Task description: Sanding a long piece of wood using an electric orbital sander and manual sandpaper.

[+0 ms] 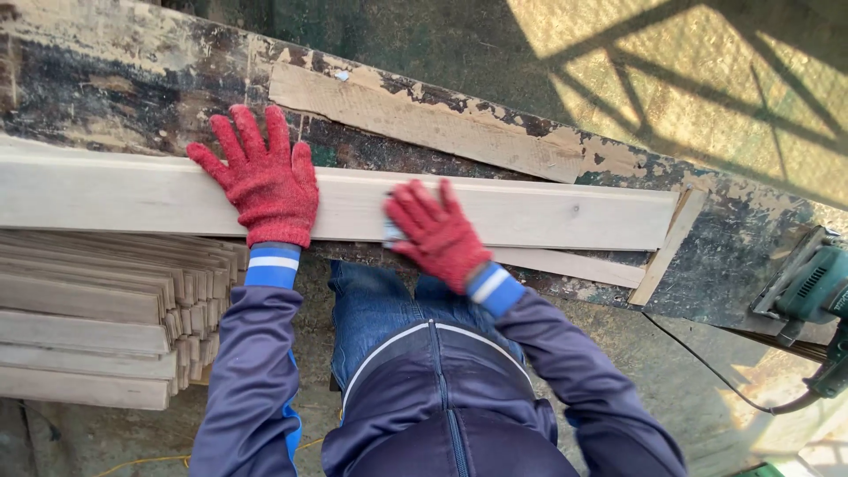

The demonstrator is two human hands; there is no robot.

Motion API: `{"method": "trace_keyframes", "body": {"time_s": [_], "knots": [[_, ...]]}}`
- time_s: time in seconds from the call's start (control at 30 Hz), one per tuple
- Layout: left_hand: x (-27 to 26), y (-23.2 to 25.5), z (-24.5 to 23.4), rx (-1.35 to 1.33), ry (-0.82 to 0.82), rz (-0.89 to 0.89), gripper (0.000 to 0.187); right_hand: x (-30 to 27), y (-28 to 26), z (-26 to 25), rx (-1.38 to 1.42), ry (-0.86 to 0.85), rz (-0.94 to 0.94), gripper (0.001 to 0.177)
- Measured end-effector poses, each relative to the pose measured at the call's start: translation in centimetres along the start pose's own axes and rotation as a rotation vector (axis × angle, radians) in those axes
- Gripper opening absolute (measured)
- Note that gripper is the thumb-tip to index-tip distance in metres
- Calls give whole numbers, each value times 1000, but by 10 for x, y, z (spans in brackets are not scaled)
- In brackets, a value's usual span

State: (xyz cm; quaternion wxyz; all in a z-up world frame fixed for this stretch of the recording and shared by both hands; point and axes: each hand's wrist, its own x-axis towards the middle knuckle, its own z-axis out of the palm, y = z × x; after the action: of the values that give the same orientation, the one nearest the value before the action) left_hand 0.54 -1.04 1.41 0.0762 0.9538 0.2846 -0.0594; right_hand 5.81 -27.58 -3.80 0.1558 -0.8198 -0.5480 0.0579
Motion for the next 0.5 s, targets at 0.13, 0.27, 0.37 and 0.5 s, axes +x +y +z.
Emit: {"method": "trace_keyframes", "body": {"time_s": [0.13, 0.27, 0.37, 0.5], "knots": [[-3, 0, -1, 35, 8, -13, 60, -106, 82, -27, -188, -83, 123, 77], [1, 0, 0, 50, -22, -23, 61, -145, 98, -27, -297, -162, 265, 78], [0, 5, -4, 54, -38, -45, 60, -86, 56, -4, -164, -94, 171, 77], [2, 6, -4, 46, -67, -37, 64, 4, -4, 11, -33, 14, 58, 77]]}}
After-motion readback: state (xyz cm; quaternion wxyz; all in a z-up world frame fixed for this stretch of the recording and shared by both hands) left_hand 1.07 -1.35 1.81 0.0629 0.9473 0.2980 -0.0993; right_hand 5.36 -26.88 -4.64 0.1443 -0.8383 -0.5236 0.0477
